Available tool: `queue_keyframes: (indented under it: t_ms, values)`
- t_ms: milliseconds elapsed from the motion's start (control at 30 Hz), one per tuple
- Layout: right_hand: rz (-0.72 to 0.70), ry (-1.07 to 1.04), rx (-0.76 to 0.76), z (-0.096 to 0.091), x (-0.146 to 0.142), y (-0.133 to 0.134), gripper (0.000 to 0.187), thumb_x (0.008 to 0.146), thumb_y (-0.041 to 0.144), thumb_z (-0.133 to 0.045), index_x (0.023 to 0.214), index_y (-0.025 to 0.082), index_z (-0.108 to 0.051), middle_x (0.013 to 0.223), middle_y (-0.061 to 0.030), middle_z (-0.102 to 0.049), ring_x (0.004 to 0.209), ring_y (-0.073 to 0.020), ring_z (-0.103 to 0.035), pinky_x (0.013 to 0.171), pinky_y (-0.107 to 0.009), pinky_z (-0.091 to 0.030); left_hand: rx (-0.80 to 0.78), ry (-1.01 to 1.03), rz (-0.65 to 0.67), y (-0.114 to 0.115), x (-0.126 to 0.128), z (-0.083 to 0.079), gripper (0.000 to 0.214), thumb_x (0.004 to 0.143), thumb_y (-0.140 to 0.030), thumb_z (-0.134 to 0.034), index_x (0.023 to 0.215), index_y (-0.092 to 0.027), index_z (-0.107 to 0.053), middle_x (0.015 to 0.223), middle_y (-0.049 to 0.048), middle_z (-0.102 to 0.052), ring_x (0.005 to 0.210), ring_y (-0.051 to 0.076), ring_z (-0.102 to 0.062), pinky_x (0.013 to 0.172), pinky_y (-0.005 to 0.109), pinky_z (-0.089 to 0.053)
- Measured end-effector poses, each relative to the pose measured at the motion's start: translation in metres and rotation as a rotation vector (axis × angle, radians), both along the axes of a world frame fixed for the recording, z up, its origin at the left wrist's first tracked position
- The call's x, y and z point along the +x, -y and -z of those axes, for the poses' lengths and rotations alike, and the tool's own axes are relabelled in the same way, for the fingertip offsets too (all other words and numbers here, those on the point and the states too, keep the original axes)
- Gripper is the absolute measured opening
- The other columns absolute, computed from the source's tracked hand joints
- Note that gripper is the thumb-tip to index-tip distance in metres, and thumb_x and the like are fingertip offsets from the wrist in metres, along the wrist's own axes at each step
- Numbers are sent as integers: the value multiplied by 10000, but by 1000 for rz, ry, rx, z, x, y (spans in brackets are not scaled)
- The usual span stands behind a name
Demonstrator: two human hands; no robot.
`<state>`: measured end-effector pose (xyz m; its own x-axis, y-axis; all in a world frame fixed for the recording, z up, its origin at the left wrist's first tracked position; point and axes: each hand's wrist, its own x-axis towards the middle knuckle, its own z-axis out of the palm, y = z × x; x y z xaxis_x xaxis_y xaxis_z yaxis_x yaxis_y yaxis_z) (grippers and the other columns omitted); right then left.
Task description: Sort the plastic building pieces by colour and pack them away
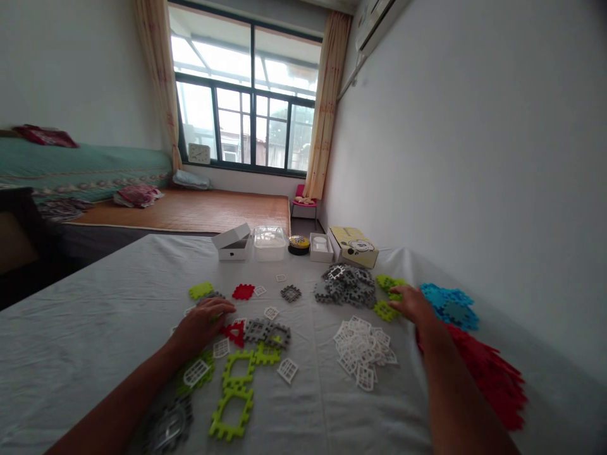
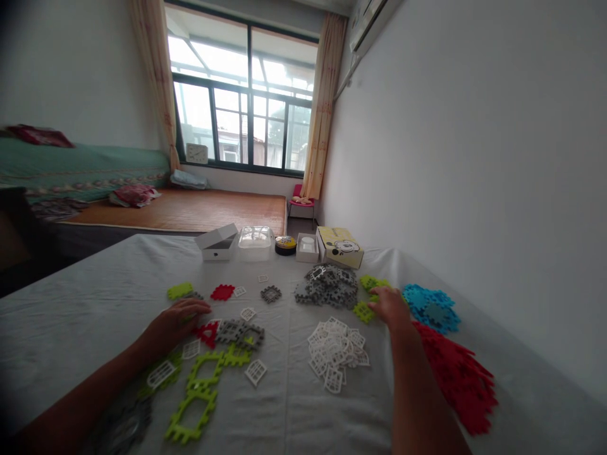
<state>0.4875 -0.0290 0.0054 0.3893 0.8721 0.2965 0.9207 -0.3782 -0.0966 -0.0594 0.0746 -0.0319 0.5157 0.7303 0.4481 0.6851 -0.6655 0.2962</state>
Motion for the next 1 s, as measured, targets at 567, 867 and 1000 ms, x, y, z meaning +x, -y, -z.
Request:
queue_keyframes:
  t_ms: [567, 867, 1000]
  values:
    - [-149, -22, -151, 12, -16, -9, 341, 594, 343, -746, 904, 208, -701, 1168, -79, -603, 1128, -288, -506, 927, -355, -408, -16, 11, 1, 2, 1, -3, 274, 827, -274, -468, 949, -241, -711, 1036, 51, -702, 987, 218, -622, 907, 357, -495]
    - [-89, -85, -67, 6, -2, -10, 359, 687, 356, -669, 1001, 185, -637, 1086, -65, -652, 1026, -209, -583, 877, -272, -423, -12, 30, 7, 0, 0, 0, 255, 835, -287, -480, 934, -245, -711, 1025, 48, -704, 990, 219, -621, 916, 358, -487]
    - [139, -75, 52, 1, 12, -3, 489, 795, 395, -544, 1204, 126, -528, 1143, -161, -626, 1018, -279, -590, 808, -361, -460, -6, 23, 17, 0, 1, 1, 273, 832, -266, -461, 947, -243, -708, 1036, 44, -702, 995, 210, -613, 912, 353, -488]
